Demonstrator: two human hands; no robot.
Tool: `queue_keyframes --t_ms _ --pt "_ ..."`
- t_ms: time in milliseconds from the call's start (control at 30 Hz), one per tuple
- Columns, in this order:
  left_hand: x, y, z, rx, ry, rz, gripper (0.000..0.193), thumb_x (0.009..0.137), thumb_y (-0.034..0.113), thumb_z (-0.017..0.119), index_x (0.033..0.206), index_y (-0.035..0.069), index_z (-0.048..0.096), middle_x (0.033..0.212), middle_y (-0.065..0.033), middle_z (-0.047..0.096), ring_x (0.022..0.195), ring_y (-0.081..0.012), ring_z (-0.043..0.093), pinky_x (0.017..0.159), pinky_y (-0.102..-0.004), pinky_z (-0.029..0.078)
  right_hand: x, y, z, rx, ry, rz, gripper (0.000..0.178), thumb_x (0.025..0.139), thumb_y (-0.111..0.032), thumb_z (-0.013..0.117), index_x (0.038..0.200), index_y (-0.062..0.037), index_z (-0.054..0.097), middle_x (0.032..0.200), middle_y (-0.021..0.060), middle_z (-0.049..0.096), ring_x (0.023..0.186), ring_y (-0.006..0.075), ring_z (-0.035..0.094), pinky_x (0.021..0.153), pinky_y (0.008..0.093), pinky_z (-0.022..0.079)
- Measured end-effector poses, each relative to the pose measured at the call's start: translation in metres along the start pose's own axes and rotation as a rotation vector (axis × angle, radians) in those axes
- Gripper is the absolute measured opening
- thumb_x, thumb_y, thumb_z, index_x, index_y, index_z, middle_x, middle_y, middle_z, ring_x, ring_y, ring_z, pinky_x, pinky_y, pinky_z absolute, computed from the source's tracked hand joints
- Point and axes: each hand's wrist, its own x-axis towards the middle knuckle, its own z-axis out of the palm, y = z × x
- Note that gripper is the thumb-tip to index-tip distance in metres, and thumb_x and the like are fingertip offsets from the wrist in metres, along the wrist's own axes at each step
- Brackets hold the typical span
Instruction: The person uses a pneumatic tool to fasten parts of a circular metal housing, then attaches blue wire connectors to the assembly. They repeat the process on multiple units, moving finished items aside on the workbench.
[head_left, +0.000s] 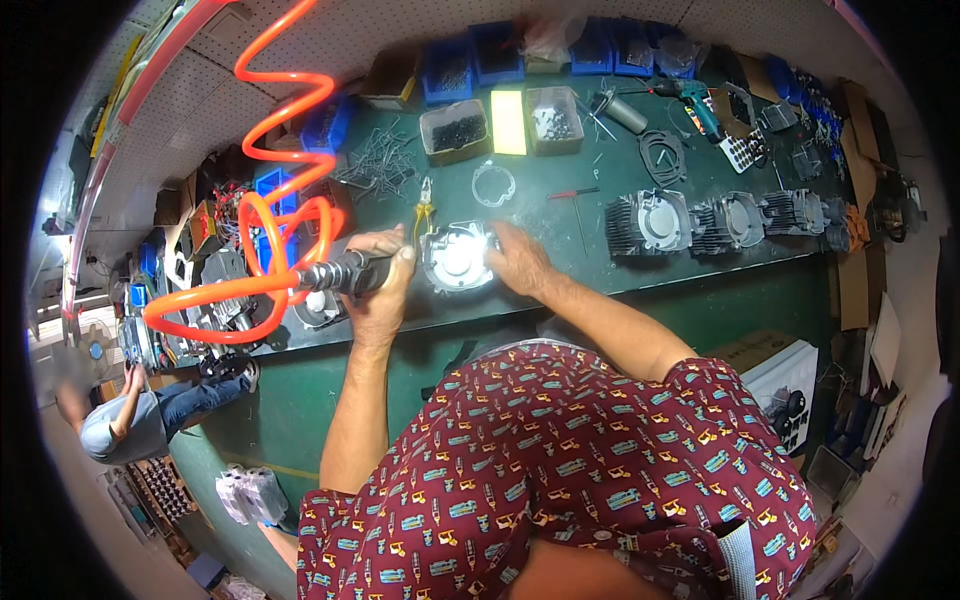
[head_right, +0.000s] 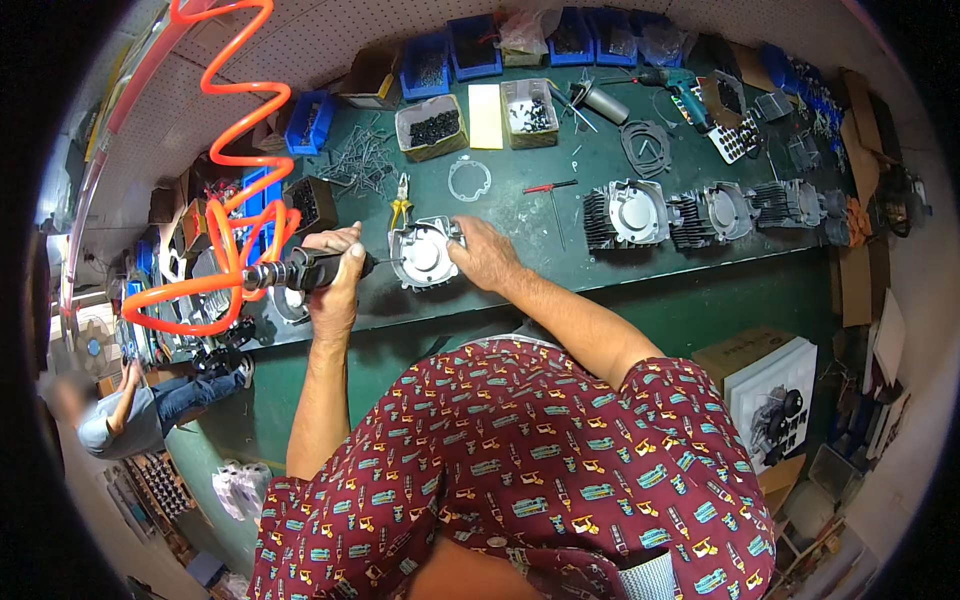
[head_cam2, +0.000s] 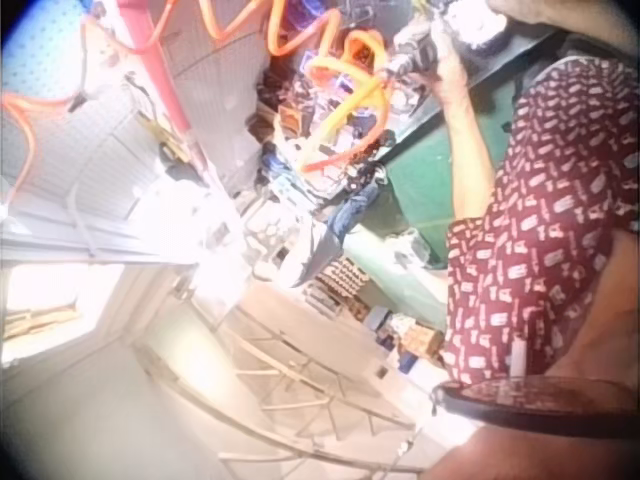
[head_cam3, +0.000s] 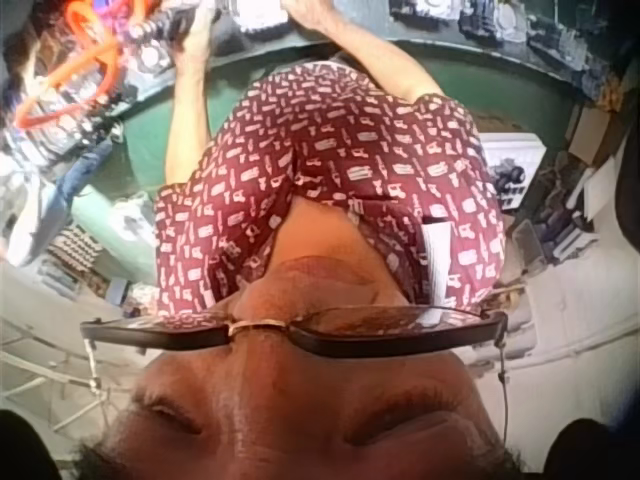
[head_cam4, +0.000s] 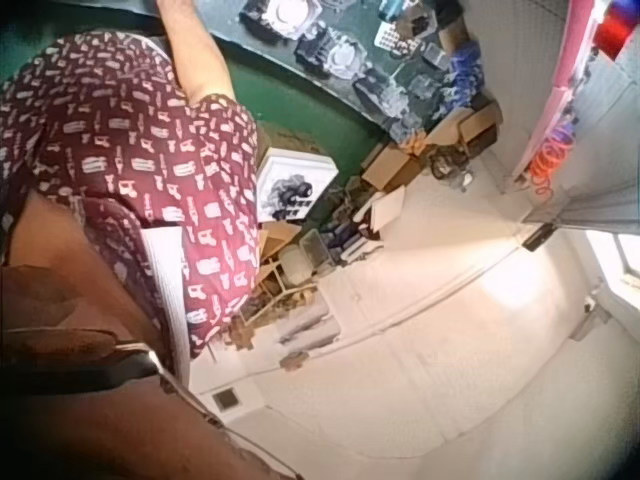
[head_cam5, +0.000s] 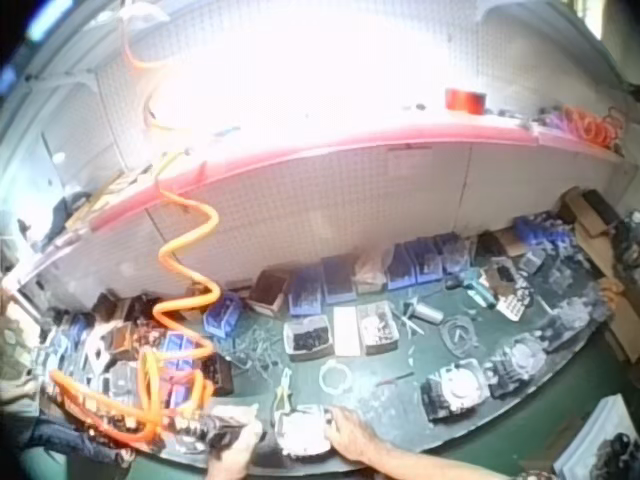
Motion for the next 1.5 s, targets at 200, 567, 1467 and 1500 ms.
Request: queue_keyframes --t_ms 200,567,1467,1500 --pt "0.001 0.003 0.006 0.000 0.011 -0.007 0.023 0.083 -0.011 0.068 0.094 0.005 0.055 0.091 -0.0055 0.062 0.093 -0.0179 0.062 0.108 -0.0523 0.045 0.002 0.001 0.000 0.016 -0.016 0.012 0.053 0.091 -0.036 0.053 0.131 -0.0004 0.051 0.128 0.0233 0.057 0.122 0.0411 0.053 0.103 0.0493 0.043" --pt "-0.021 0.041 0.012 0.081 0.198 0.076 0.026 0.085 -0.007 0.068 0.107 0.002 0.059 0.106 -0.0145 0.067 0.109 -0.0254 0.064 0.108 -0.0468 0.046 -0.002 -0.002 -0.002 -0.008 0.008 0.010 0.053 0.091 -0.036 0.053 0.131 -0.0016 0.052 0.127 0.0236 0.059 0.120 0.0411 0.055 0.102 0.0493 0.044" --pt "-0.064 0.029 0.015 0.000 0.281 0.005 0.025 0.086 -0.005 0.065 0.107 0.002 0.052 0.102 -0.0154 0.064 0.105 -0.0284 0.063 0.104 -0.0517 0.047 0.004 -0.002 -0.004 -0.115 0.163 -0.145 0.062 0.087 -0.035 0.063 0.138 -0.0034 0.048 0.133 0.0206 0.057 0.128 0.0396 0.049 0.107 0.0511 0.039" --pt "-0.063 0.030 0.012 -0.004 0.275 0.030 0.025 0.086 -0.005 0.065 0.107 0.002 0.052 0.103 -0.0154 0.064 0.105 -0.0285 0.063 0.104 -0.0517 0.047 0.004 -0.010 -0.011 -0.153 0.254 -0.221 0.065 0.085 -0.034 0.066 0.140 -0.0042 0.047 0.133 0.0197 0.057 0.128 0.0396 0.048 0.107 0.0519 0.038"
